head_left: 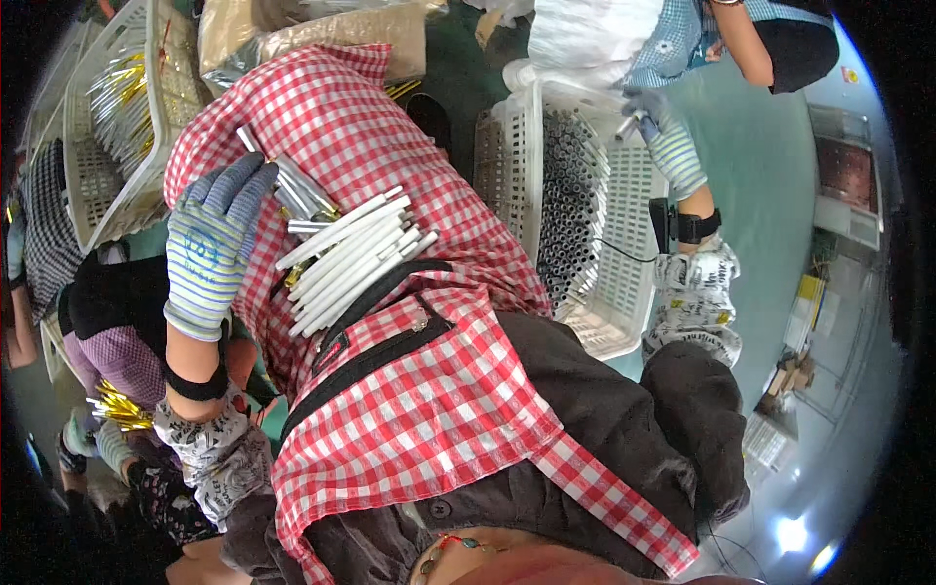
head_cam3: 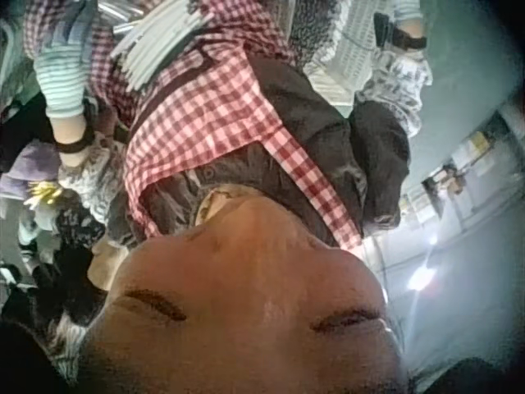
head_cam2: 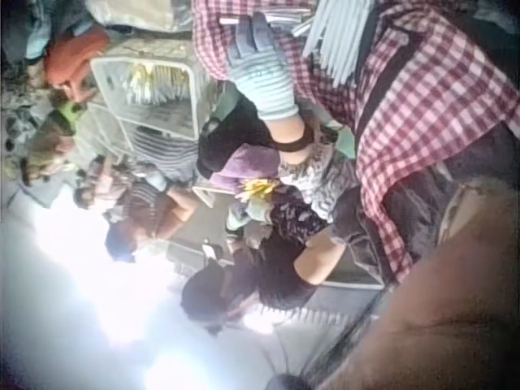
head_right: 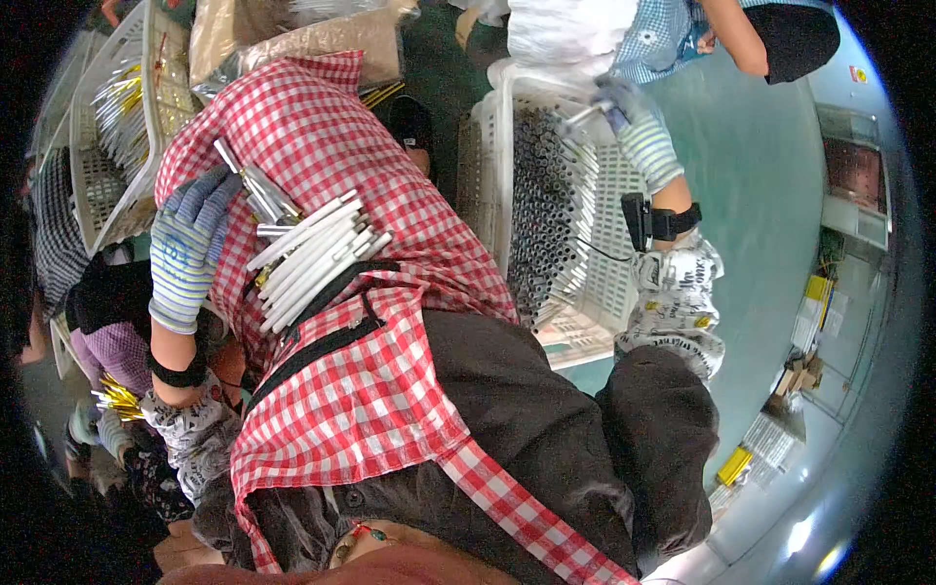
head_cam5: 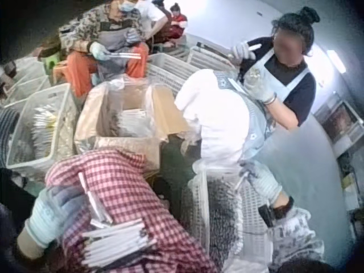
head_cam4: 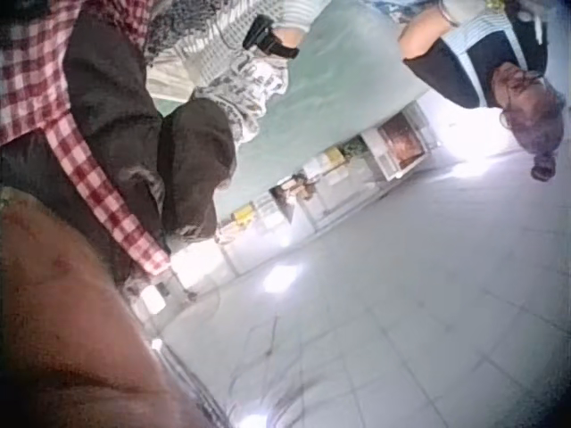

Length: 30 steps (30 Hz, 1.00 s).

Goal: Assembling small electronic components (vape pens) by inserting inner parts into plastic casings and organizing them into baskets.

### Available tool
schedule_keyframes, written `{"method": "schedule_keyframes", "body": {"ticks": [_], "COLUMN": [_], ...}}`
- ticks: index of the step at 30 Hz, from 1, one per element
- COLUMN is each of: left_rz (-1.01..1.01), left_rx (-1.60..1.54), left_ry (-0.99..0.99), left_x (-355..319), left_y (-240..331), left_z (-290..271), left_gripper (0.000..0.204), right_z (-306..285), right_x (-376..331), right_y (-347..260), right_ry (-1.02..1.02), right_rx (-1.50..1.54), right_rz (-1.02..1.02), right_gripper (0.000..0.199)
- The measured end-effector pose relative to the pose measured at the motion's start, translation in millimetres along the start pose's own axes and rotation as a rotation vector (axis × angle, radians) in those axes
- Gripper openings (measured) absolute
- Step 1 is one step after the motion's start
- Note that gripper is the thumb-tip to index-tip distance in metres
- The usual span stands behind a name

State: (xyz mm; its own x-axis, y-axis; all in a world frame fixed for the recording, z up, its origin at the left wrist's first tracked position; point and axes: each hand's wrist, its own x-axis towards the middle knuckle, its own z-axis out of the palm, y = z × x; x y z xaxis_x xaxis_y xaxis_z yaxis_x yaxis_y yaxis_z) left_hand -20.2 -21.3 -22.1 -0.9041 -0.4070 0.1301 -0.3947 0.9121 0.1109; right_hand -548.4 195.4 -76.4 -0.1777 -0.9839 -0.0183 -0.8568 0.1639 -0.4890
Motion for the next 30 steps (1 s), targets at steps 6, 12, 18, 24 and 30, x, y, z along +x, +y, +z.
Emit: {"method": "schedule_keyframes", "body": {"ticks": [6, 12, 18, 24, 30], "left_rz": [0.063, 0.076, 0.205, 0.145, -0.152], "left_rx": [0.235, 0.211, 0.295, 0.264, -0.064], "left_ry": [-0.077, 0.02, 0.094, 0.055, 0.311], "left_x": [-21.5, -9.4, 5.0, -35.3, -85.2], "left_y": [-19.4, -32.2, -44.8, -33.5, -1.0], "left_z": [35.4, 62.0, 64.1, 50.9, 4.6], "left_gripper": [0.047, 0.043, 0.03, 0.03, 0.032], "right_z": [52.5, 48.3, 31.1, 66.3, 122.3], "right_x": [-58.7, -32.7, -7.0, 57.4, 61.9], "right_y": [80.1, 160.5, 164.9, -133.3, -345.5], "right_ry": [0.01, -0.112, 0.103, 0.152, -0.464], "right_rx": [-0.146, -0.773, -0.319, -0.137, -0.137], "right_rz": [0.589, 0.531, 0.316, -0.101, -0.952], "right_gripper": [0.021, 0.034, 0.032, 0.023, 0.017]}}
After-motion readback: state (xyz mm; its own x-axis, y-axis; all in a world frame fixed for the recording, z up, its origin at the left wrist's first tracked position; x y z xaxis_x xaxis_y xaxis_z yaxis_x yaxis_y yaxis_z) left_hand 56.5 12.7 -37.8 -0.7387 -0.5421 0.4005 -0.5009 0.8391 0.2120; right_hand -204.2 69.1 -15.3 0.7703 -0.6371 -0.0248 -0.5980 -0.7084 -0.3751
